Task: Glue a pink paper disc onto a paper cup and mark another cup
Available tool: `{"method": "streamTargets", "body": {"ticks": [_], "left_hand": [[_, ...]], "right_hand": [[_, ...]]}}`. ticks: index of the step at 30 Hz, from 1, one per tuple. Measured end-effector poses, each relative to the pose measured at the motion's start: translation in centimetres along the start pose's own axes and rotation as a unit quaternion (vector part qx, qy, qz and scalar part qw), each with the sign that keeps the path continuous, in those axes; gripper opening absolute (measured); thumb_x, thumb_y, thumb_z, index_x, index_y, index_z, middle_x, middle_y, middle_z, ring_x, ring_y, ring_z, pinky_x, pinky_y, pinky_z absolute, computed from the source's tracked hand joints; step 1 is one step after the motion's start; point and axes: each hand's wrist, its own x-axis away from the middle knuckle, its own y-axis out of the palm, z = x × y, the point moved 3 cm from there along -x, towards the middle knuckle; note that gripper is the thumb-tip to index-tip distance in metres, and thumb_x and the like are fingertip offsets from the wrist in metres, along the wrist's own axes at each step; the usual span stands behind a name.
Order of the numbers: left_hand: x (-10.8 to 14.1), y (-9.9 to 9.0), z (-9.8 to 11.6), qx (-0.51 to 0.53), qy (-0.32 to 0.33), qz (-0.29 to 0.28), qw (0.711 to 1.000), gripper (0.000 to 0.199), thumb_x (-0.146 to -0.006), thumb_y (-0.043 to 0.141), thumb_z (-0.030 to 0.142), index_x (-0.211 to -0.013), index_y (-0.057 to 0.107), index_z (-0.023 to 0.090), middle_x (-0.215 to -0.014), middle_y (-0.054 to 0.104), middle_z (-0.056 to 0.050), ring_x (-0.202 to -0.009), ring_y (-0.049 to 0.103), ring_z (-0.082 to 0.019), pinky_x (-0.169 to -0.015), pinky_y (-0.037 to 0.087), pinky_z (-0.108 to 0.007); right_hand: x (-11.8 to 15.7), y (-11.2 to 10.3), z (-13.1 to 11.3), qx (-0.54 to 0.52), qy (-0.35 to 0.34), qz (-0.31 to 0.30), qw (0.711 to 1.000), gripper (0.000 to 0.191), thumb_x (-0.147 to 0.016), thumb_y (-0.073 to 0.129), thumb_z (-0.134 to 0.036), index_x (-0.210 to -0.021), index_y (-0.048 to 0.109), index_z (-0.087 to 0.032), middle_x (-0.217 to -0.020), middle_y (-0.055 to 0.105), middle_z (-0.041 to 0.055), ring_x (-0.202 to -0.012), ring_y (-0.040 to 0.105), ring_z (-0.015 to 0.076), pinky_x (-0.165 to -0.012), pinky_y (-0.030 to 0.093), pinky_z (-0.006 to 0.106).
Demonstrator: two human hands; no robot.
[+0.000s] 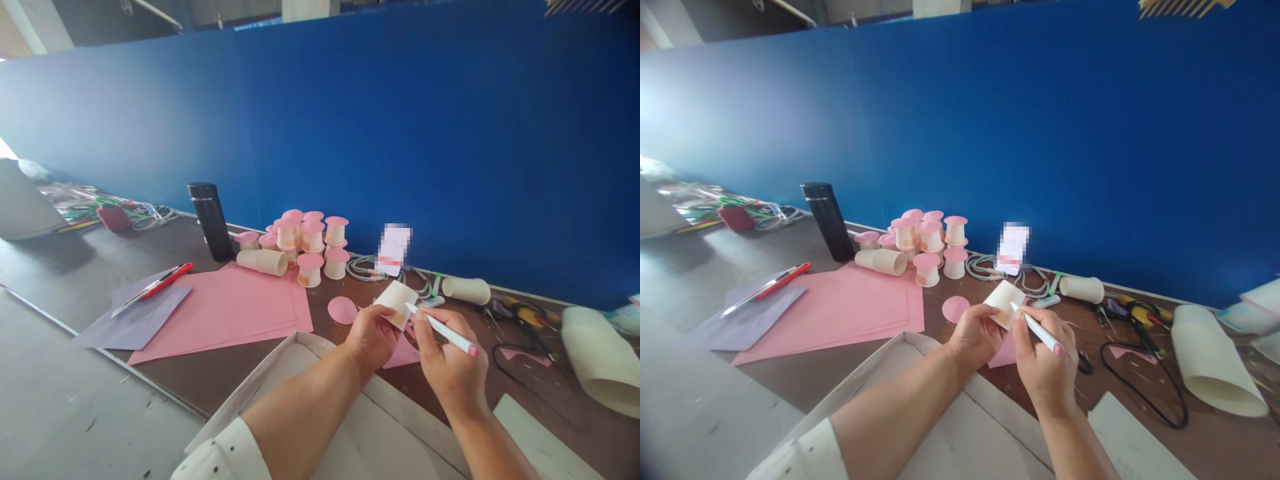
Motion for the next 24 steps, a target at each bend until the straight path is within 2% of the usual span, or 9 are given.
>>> {"method": "streamTargets", "body": {"ticks": [5,15,24], "left_hand": [[0.04,-0.03,0.03,0.004,-0.003,-0.004,1.0,0.034,-0.063,0.054,0.003,-0.095,0.065,0.007,-0.101,0.069,-0.014,-0.098,0.065,-0.021,-0.087,0.049,-0.025],[-0.02,-0.04,0.09,0.01,-0.003,0.003,1.0,0.034,-0.062,0.055,0.004,-0.095,0.065,0.007,-0.097,0.07,-0.014,-0.092,0.066,-0.02,-0.081,0.051,-0.023],[0.08,0.1,0.15,0.014,-0.008,0.005,1.0,0.034,-0.063,0.054,0.004,-0.095,0.065,0.006,-0.099,0.07,-0.015,-0.093,0.065,-0.02,-0.083,0.051,-0.024]], "right_hand": [[-0.01,-0.07,-0.04,0.002,-0.008,0.005,1.0,0.017,-0.085,0.059,-0.032,-0.088,0.063,-0.016,-0.081,0.068,0.0065,-0.076,0.065,0.0187,-0.069,0.046,0.028],[-0.01,-0.05,-0.09,0.006,-0.011,0.005,1.0,0.016,-0.086,0.059,-0.031,-0.089,0.063,-0.016,-0.081,0.068,0.0062,-0.077,0.066,0.0185,-0.069,0.047,0.028],[0.03,-0.1,-0.15,0.009,-0.007,0.005,1.0,0.016,-0.086,0.058,-0.032,-0.088,0.063,-0.016,-0.081,0.068,0.0061,-0.077,0.065,0.0183,-0.068,0.047,0.027]]}}
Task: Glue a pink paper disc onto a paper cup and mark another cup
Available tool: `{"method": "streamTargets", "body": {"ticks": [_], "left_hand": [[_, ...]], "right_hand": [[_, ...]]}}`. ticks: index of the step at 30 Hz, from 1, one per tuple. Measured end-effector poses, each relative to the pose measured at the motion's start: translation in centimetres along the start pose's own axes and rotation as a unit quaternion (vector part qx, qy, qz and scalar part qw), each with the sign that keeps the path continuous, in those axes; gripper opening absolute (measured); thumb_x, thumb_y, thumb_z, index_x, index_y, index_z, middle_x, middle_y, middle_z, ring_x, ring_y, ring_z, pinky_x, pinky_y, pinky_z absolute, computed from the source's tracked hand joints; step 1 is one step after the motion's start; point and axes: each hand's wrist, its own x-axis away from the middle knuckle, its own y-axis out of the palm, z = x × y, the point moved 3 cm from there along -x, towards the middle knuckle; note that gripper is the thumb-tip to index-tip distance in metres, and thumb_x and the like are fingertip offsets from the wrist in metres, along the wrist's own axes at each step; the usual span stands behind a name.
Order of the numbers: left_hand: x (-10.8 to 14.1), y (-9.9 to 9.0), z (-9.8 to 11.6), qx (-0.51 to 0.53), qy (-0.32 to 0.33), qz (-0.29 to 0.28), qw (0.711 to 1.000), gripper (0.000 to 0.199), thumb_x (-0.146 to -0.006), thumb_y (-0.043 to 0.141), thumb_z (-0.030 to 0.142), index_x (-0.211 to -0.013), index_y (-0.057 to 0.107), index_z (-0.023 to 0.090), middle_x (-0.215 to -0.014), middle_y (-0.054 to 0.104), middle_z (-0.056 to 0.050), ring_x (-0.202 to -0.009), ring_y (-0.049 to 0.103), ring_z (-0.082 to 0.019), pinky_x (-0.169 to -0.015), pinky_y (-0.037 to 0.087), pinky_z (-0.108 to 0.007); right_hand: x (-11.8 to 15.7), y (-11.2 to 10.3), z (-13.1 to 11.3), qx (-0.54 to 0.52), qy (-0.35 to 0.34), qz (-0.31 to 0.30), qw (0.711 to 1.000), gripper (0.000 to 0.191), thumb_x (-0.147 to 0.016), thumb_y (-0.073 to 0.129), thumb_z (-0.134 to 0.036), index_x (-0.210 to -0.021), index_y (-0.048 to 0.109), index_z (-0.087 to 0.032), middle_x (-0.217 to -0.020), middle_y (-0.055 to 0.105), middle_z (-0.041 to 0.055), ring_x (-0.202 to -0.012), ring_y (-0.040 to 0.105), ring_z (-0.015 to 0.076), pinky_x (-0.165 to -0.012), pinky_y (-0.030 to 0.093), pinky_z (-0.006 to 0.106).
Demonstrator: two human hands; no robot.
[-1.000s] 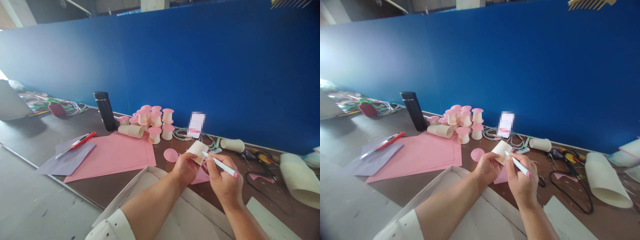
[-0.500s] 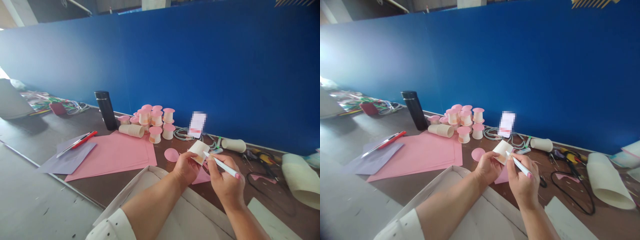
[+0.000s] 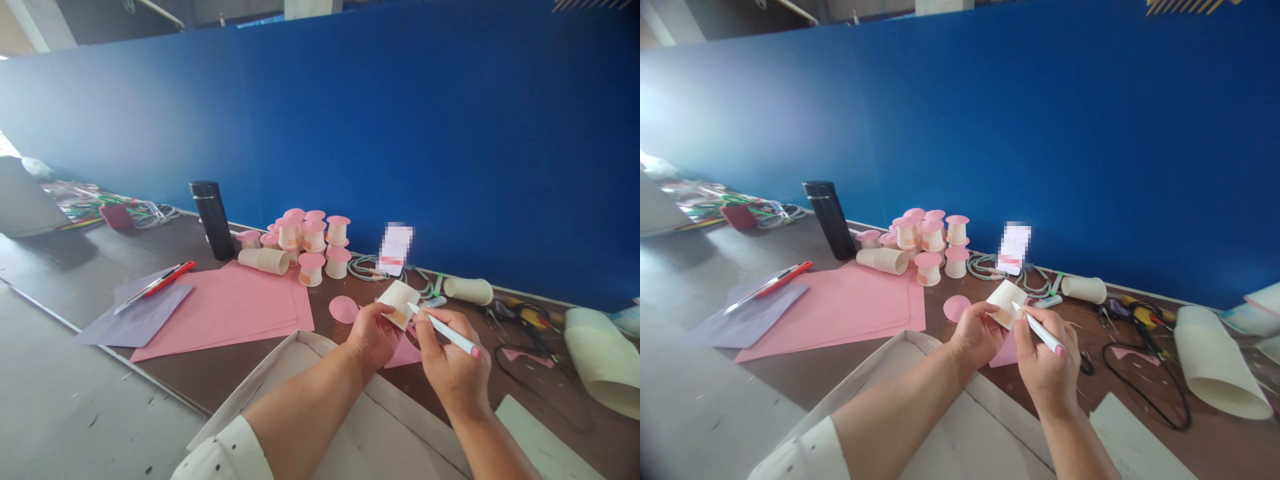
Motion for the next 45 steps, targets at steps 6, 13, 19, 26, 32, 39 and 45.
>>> {"method": "streamTargets", "body": {"ticks": [6,13,19,26,32,39,45], "left_hand": [[0.01,-0.05,-0.04,0.006,-0.002,0.009,1.0,0.034,-0.062,0.055,0.004,-0.094,0.065,0.006,-0.097,0.07,-0.014,-0.091,0.066,-0.02,-0.081,0.051,-0.024],[-0.15,-0.26,-0.12,0.012,-0.004,0.001,1.0,0.035,-0.063,0.055,0.005,-0.097,0.064,0.007,-0.101,0.069,-0.015,-0.095,0.065,-0.021,-0.084,0.05,-0.026],[-0.17,-0.24,-0.11,0.011,-0.007,0.0,1.0,0.035,-0.062,0.055,0.006,-0.096,0.064,0.007,-0.103,0.069,-0.016,-0.099,0.064,-0.022,-0.087,0.05,-0.027],[-0.07,-0.19,-0.12,0.008,-0.004,-0.004,1.0,0.033,-0.062,0.055,0.007,-0.094,0.064,0.008,-0.101,0.069,-0.015,-0.102,0.064,-0.024,-0.088,0.05,-0.027],[-0.02,-0.11,-0.11,0.01,-0.007,-0.008,1.0,0.034,-0.062,0.055,0.007,-0.095,0.065,0.008,-0.099,0.07,-0.014,-0.1,0.064,-0.023,-0.089,0.049,-0.027],[-0.12,-0.19,-0.15,0.012,-0.01,-0.007,1.0,0.034,-0.062,0.055,0.007,-0.095,0.064,0.007,-0.101,0.069,-0.015,-0.099,0.064,-0.023,-0.088,0.05,-0.027],[-0.13,-0.21,-0.06,0.006,0.0,0.004,1.0,0.034,-0.062,0.055,0.007,-0.095,0.064,0.006,-0.096,0.069,-0.015,-0.093,0.065,-0.022,-0.081,0.052,-0.026]], "right_hand": [[0.0,0.05,0.03,0.004,-0.006,0.0,1.0,0.016,-0.086,0.059,-0.031,-0.089,0.063,-0.016,-0.081,0.069,0.0064,-0.078,0.066,0.0188,-0.069,0.047,0.027],[0.01,0.01,-0.05,0.006,-0.007,0.006,1.0,0.016,-0.085,0.059,-0.031,-0.089,0.063,-0.016,-0.081,0.069,0.0068,-0.075,0.066,0.0185,-0.068,0.047,0.028],[0.01,0.02,-0.04,0.002,-0.008,0.009,1.0,0.016,-0.085,0.059,-0.031,-0.089,0.063,-0.016,-0.081,0.069,0.0067,-0.074,0.065,0.018,-0.067,0.047,0.027],[0.02,-0.01,-0.06,0.005,-0.003,0.004,1.0,0.016,-0.085,0.059,-0.031,-0.09,0.063,-0.016,-0.082,0.069,0.007,-0.076,0.065,0.0189,-0.067,0.047,0.028],[0.04,-0.02,-0.01,0.004,0.003,0.002,1.0,0.016,-0.085,0.059,-0.031,-0.09,0.064,-0.016,-0.083,0.069,0.007,-0.076,0.065,0.0188,-0.067,0.047,0.028],[0.12,0.07,0.12,0.0,0.008,0.002,1.0,0.017,-0.085,0.059,-0.031,-0.089,0.064,-0.016,-0.082,0.069,0.0071,-0.077,0.064,0.0188,-0.069,0.047,0.029],[-0.14,-0.39,-0.11,-0.064,0.087,0.02,0.994,0.021,-0.084,0.06,-0.034,-0.089,0.064,-0.015,-0.082,0.068,0.0099,-0.074,0.064,0.0202,-0.067,0.051,0.033]]}}
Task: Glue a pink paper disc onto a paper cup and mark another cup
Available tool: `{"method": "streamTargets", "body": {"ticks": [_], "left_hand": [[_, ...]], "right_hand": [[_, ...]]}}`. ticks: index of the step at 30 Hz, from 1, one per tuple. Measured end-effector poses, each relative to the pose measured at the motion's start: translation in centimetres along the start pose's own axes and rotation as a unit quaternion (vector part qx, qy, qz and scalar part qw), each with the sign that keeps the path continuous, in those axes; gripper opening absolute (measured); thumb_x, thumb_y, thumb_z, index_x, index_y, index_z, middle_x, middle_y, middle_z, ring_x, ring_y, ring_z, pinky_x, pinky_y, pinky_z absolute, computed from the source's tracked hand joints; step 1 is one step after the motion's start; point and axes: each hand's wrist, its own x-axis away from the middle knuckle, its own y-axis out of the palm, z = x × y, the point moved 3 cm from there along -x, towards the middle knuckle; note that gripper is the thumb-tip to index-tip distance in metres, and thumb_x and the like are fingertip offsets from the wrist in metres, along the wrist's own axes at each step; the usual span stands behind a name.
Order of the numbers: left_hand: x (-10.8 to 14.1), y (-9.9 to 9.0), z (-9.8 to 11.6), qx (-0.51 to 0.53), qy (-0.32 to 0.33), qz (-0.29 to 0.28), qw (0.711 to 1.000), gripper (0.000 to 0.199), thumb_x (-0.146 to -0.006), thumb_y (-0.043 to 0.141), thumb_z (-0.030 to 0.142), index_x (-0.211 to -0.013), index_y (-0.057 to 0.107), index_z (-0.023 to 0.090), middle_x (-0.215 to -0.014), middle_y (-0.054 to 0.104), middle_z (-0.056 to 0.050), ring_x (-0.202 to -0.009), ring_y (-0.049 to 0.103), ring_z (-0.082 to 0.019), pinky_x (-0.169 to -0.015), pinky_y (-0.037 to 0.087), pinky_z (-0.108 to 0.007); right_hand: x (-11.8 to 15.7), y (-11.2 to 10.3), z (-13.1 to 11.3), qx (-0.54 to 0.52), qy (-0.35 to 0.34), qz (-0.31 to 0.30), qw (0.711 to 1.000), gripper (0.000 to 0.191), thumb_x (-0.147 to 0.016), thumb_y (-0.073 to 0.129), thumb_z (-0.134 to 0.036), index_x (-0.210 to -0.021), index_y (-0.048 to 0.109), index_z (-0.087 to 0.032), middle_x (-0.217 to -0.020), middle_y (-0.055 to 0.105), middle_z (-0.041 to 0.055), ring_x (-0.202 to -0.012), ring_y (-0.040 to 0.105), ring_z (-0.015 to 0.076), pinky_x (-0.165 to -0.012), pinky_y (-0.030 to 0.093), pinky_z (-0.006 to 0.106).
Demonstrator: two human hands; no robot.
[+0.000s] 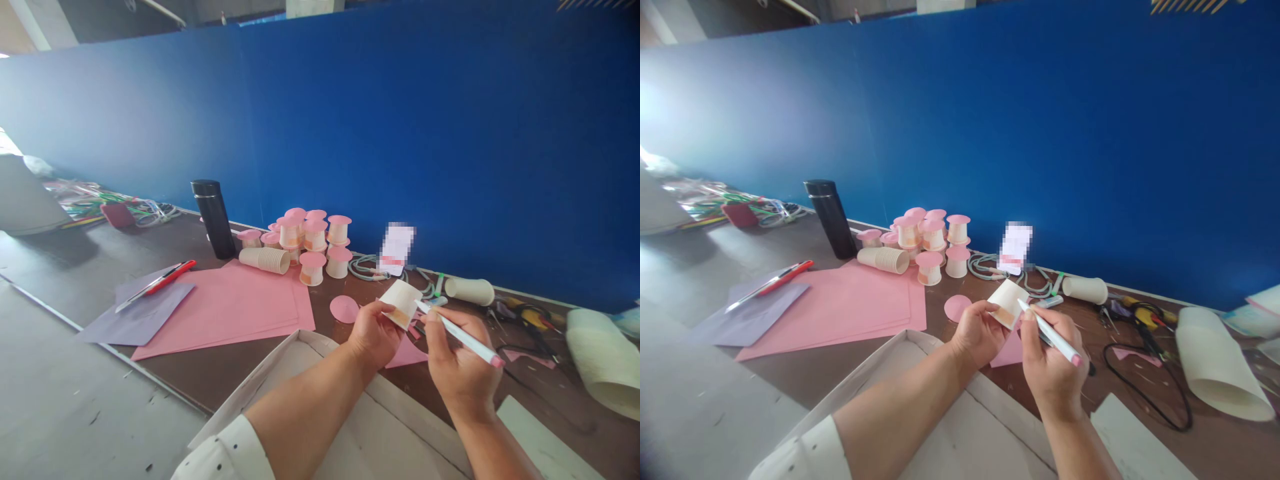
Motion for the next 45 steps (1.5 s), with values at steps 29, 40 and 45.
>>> {"method": "streamTargets", "body": {"ticks": [29,40,45], "left_hand": [[0.12,0.23,0.1,-0.006,-0.001,-0.025,1.0,0.044,-0.054,0.051,0.005,-0.096,0.066,0.005,-0.097,0.069,-0.014,-0.1,0.064,-0.023,-0.082,0.051,-0.025],[0.01,0.2,0.05,-0.001,0.006,-0.032,0.999,0.046,-0.053,0.05,0.004,-0.096,0.065,0.005,-0.096,0.069,-0.014,-0.097,0.064,-0.023,-0.084,0.05,-0.026],[0.05,0.28,0.1,-0.004,0.005,-0.028,1.0,0.045,-0.052,0.05,0.004,-0.095,0.065,0.004,-0.094,0.069,-0.015,-0.095,0.065,-0.022,-0.08,0.051,-0.024]], "right_hand": [[0.32,0.33,0.39,0.042,-0.024,-0.011,0.999,0.021,-0.084,0.059,-0.035,-0.09,0.065,-0.015,-0.082,0.068,0.0092,-0.074,0.063,0.0199,-0.067,0.049,0.031],[0.26,0.18,0.24,0.039,-0.036,-0.015,0.998,0.019,-0.084,0.059,-0.032,-0.089,0.065,-0.015,-0.083,0.068,0.0088,-0.076,0.063,0.0202,-0.069,0.049,0.031],[0.25,0.32,0.21,0.041,-0.034,-0.013,0.998,0.018,-0.084,0.06,-0.032,-0.088,0.065,-0.015,-0.083,0.068,0.0086,-0.075,0.063,0.0199,-0.068,0.049,0.031]]}}
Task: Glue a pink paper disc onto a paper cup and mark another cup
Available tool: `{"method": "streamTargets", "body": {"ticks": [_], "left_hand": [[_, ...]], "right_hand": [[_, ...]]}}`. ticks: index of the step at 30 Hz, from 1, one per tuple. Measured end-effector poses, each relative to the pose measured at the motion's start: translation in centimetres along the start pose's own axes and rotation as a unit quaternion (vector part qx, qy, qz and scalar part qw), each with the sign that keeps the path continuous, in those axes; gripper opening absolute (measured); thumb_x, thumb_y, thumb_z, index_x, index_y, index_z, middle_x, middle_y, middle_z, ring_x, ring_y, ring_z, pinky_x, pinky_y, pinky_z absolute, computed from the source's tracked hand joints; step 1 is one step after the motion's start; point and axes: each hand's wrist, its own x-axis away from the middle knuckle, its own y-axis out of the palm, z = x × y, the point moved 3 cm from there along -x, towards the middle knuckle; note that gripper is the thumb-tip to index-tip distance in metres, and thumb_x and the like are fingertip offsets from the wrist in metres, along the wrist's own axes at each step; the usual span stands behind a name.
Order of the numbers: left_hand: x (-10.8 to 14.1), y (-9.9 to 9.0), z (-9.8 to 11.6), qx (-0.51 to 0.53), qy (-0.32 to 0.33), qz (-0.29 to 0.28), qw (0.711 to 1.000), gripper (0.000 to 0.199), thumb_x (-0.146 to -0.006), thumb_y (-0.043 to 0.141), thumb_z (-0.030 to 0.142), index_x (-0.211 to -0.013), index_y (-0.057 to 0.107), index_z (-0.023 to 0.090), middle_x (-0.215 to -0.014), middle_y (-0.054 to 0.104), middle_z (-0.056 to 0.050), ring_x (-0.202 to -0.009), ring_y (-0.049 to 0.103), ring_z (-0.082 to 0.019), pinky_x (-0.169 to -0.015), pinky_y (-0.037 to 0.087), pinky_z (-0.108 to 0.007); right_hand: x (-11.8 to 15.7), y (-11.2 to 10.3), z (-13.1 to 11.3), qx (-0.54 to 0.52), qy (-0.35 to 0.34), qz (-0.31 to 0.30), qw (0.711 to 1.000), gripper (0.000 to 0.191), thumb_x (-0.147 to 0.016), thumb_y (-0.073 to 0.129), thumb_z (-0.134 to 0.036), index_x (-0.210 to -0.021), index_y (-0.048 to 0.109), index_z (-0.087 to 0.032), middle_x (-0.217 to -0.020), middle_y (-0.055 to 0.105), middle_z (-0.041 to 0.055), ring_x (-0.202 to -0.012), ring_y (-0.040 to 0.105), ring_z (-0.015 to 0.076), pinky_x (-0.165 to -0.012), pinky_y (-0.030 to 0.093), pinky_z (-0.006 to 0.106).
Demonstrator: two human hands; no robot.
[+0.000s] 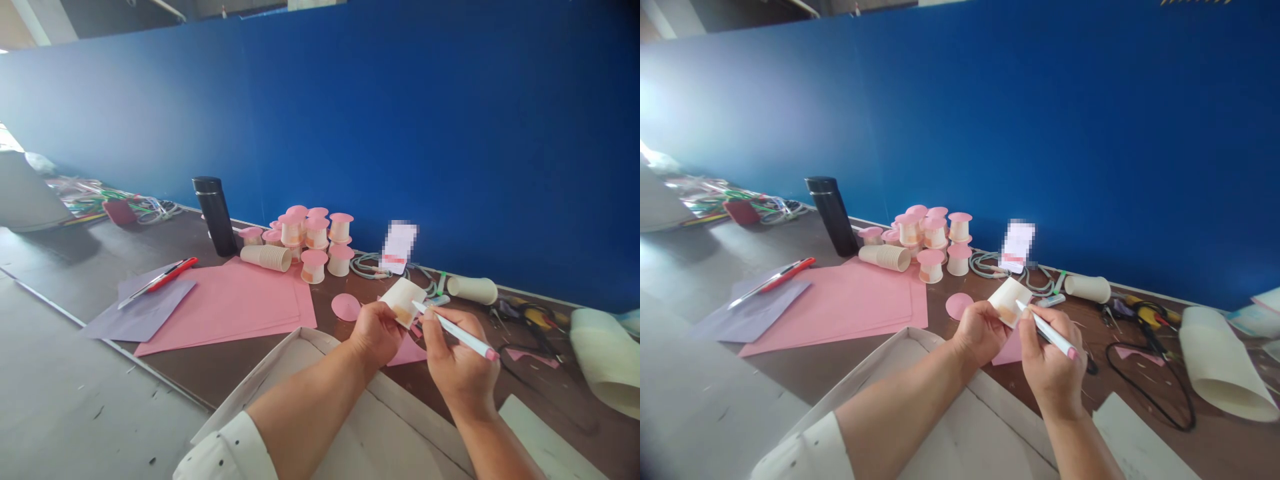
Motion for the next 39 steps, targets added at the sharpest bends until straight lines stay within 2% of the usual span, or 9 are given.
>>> {"method": "streamTargets", "body": {"ticks": [12,18,21,25,31,39], "left_hand": [[-0.2,-0.1,-0.1,0.007,0.001,-0.001,1.0,0.049,-0.052,0.049,0.004,-0.098,0.065,0.003,-0.099,0.068,-0.016,-0.101,0.063,-0.023,-0.085,0.049,-0.025],[-0.1,-0.1,0.0,0.013,0.002,0.005,1.0,0.049,-0.05,0.049,0.003,-0.096,0.065,0.006,-0.099,0.069,-0.015,-0.094,0.064,-0.023,-0.076,0.051,-0.026],[0.0,0.0,0.0,0.007,0.003,0.001,1.0,0.048,-0.05,0.05,0.004,-0.095,0.065,0.005,-0.099,0.069,-0.015,-0.091,0.065,-0.023,-0.074,0.051,-0.026],[0.2,0.4,0.0,-0.015,-0.005,-0.034,0.999,0.045,-0.051,0.049,0.004,-0.093,0.066,0.004,-0.093,0.069,-0.014,-0.086,0.065,-0.024,-0.072,0.05,-0.028],[0.2,0.5,-0.2,-0.018,0.001,-0.002,1.0,0.035,-0.049,0.047,0.002,-0.079,0.066,0.006,-0.078,0.066,-0.01,-0.077,0.062,-0.019,-0.079,0.046,-0.026],[0.3,0.5,-0.2,-0.021,0.013,0.021,0.999,0.023,-0.046,0.047,0.0,-0.062,0.058,0.012,-0.065,0.059,-0.005,-0.06,0.053,-0.014,-0.075,0.045,-0.026]], "right_hand": [[-0.1,0.1,-0.1,-0.003,0.014,-0.005,1.0,0.019,-0.083,0.059,-0.033,-0.088,0.065,-0.016,-0.081,0.068,0.0087,-0.074,0.063,0.021,-0.067,0.049,0.033],[-0.2,-0.6,-0.1,-0.11,0.054,0.028,0.992,0.02,-0.083,0.061,-0.03,-0.092,0.063,-0.013,-0.08,0.067,0.0096,-0.071,0.064,0.0191,-0.065,0.051,0.032],[-0.1,-0.7,0.0,-0.129,0.07,0.03,0.989,0.021,-0.082,0.062,-0.03,-0.093,0.062,-0.013,-0.079,0.066,0.0091,-0.069,0.064,0.0184,-0.062,0.052,0.031],[0.1,-0.2,0.1,-0.1,0.047,0.008,0.994,0.02,-0.082,0.062,-0.031,-0.092,0.063,-0.014,-0.081,0.067,0.0088,-0.072,0.064,0.0191,-0.066,0.052,0.033],[0.2,0.2,-0.1,-0.05,-0.001,0.0,0.999,0.018,-0.083,0.061,-0.032,-0.089,0.064,-0.015,-0.083,0.066,0.0089,-0.076,0.062,0.0196,-0.069,0.051,0.033],[0.1,0.3,-0.2,-0.021,-0.011,0.002,1.0,0.018,-0.084,0.06,-0.032,-0.089,0.065,-0.015,-0.081,0.067,0.0081,-0.074,0.062,0.0192,-0.067,0.049,0.031]]}}
